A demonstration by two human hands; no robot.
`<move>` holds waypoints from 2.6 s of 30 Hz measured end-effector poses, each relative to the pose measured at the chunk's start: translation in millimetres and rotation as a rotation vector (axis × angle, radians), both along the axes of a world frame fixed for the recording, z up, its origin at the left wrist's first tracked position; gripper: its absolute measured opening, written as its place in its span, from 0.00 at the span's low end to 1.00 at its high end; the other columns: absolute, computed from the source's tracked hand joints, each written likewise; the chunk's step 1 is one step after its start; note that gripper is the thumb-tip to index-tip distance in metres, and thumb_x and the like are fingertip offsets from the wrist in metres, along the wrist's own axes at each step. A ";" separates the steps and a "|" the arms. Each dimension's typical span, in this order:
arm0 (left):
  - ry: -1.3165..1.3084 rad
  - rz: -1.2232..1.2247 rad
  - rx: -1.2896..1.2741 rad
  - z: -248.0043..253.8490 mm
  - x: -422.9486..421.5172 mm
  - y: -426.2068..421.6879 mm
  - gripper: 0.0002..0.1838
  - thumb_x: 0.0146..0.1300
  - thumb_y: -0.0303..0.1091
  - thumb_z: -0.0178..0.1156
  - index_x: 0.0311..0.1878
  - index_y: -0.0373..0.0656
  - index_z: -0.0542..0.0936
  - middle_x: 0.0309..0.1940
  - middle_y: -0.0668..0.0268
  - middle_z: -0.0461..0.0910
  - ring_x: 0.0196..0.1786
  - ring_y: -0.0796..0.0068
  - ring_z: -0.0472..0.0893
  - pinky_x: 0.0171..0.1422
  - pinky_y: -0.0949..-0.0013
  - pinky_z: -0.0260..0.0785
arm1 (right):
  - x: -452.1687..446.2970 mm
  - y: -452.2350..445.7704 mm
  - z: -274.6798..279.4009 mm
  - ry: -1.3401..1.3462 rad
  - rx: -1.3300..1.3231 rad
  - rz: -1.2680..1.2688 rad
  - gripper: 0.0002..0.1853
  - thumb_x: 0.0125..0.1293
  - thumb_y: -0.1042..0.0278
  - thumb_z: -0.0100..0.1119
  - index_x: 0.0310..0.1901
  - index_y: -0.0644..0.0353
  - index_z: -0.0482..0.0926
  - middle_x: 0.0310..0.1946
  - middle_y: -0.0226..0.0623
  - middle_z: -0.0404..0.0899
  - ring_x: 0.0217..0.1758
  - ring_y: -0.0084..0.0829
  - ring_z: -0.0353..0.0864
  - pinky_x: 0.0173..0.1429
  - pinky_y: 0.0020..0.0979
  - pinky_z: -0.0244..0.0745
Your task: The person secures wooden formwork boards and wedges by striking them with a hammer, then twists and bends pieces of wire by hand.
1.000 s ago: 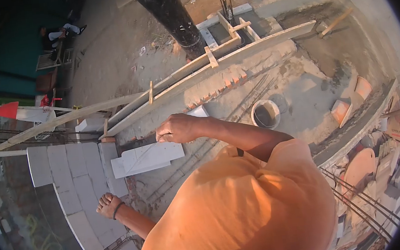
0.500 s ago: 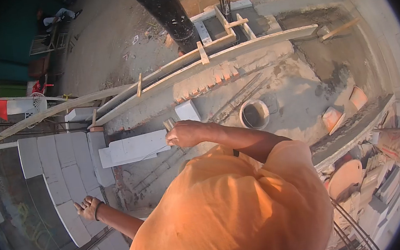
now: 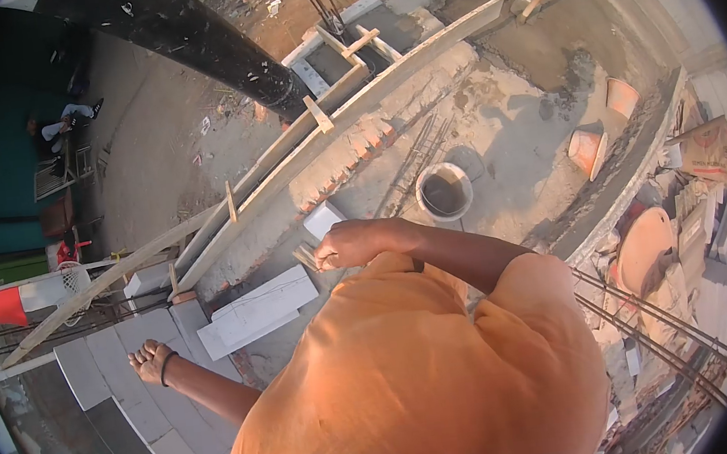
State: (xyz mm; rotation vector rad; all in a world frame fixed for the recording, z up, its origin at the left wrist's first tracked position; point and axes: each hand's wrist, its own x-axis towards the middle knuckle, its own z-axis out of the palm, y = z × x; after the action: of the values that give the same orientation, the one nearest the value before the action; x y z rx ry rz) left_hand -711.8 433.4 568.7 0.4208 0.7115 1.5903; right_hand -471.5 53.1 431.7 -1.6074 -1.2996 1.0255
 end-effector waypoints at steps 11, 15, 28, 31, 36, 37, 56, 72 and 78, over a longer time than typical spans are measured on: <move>-0.018 -0.400 0.180 10.1 59.6 -64.9 0.08 0.69 0.36 0.50 0.37 0.43 0.69 0.15 0.76 0.55 0.15 0.83 0.52 0.16 0.77 0.48 | -35.2 50.9 14.0 0.099 -0.013 0.028 0.18 0.58 0.65 0.61 0.49 0.63 0.76 0.29 0.39 0.79 0.35 0.37 0.79 0.42 0.37 0.71; 0.017 -0.496 0.178 -15.4 44.4 -60.7 0.09 0.69 0.38 0.52 0.37 0.44 0.69 0.17 0.75 0.60 0.17 0.83 0.57 0.19 0.77 0.55 | -58.1 73.6 42.7 0.032 0.080 0.084 0.21 0.58 0.64 0.61 0.51 0.63 0.75 0.28 0.38 0.79 0.34 0.37 0.78 0.42 0.36 0.71; -0.065 -0.372 0.169 -25.8 -61.8 -2.7 0.07 0.68 0.35 0.52 0.35 0.45 0.67 0.17 0.75 0.56 0.15 0.85 0.53 0.13 0.81 0.50 | -164.7 138.3 81.7 0.427 -0.056 0.236 0.27 0.70 0.49 0.48 0.61 0.61 0.68 0.30 0.36 0.74 0.33 0.27 0.74 0.40 0.32 0.72; -0.071 -0.310 0.208 -13.9 -64.3 -1.0 0.07 0.69 0.35 0.51 0.36 0.44 0.67 0.16 0.75 0.55 0.15 0.84 0.53 0.14 0.80 0.51 | -173.6 145.3 93.1 0.287 -0.063 0.156 0.24 0.70 0.52 0.47 0.59 0.60 0.71 0.31 0.35 0.75 0.33 0.26 0.75 0.40 0.30 0.72; -0.095 -0.293 0.223 -11.8 -64.2 13.2 0.08 0.70 0.36 0.49 0.38 0.42 0.67 0.17 0.75 0.57 0.16 0.83 0.56 0.18 0.79 0.54 | -147.4 132.8 81.3 0.055 0.232 -0.173 0.15 0.69 0.61 0.51 0.49 0.62 0.79 0.33 0.34 0.79 0.34 0.23 0.76 0.40 0.26 0.72; -0.120 -0.364 0.231 -15.5 -59.3 11.3 0.08 0.71 0.36 0.48 0.38 0.41 0.68 0.18 0.74 0.58 0.18 0.83 0.58 0.22 0.78 0.57 | -137.6 129.4 76.4 0.022 0.304 -0.273 0.14 0.68 0.61 0.52 0.46 0.62 0.80 0.34 0.36 0.81 0.34 0.25 0.77 0.42 0.28 0.73; 0.325 -0.520 0.323 -14.4 22.0 -90.8 0.12 0.71 0.37 0.50 0.44 0.36 0.73 0.30 0.61 0.80 0.36 0.69 0.82 0.48 0.64 0.77 | -29.8 161.0 111.4 -0.097 0.522 -0.193 0.22 0.66 0.55 0.56 0.52 0.65 0.77 0.44 0.38 0.78 0.51 0.31 0.76 0.57 0.31 0.70; 0.334 -0.621 0.212 -66.7 -25.1 -139.0 0.12 0.72 0.36 0.47 0.43 0.35 0.72 0.26 0.64 0.77 0.28 0.76 0.79 0.36 0.73 0.74 | -131.4 306.2 183.2 0.493 0.180 0.207 0.15 0.65 0.67 0.58 0.48 0.69 0.76 0.35 0.38 0.80 0.36 0.26 0.81 0.41 0.25 0.76; 0.365 -0.537 0.219 -55.8 -48.3 -117.8 0.13 0.71 0.38 0.49 0.43 0.36 0.73 0.26 0.65 0.76 0.26 0.79 0.77 0.32 0.76 0.72 | -154.4 320.1 177.5 0.520 0.143 0.172 0.10 0.61 0.73 0.62 0.43 0.67 0.77 0.32 0.35 0.80 0.33 0.24 0.81 0.39 0.24 0.77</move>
State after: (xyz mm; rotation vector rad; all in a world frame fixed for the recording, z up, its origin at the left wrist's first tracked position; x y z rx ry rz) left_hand -760.1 315.6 512.9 0.9938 0.6274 1.0903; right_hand -625.8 373.2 609.2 -1.0379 -1.1292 1.3157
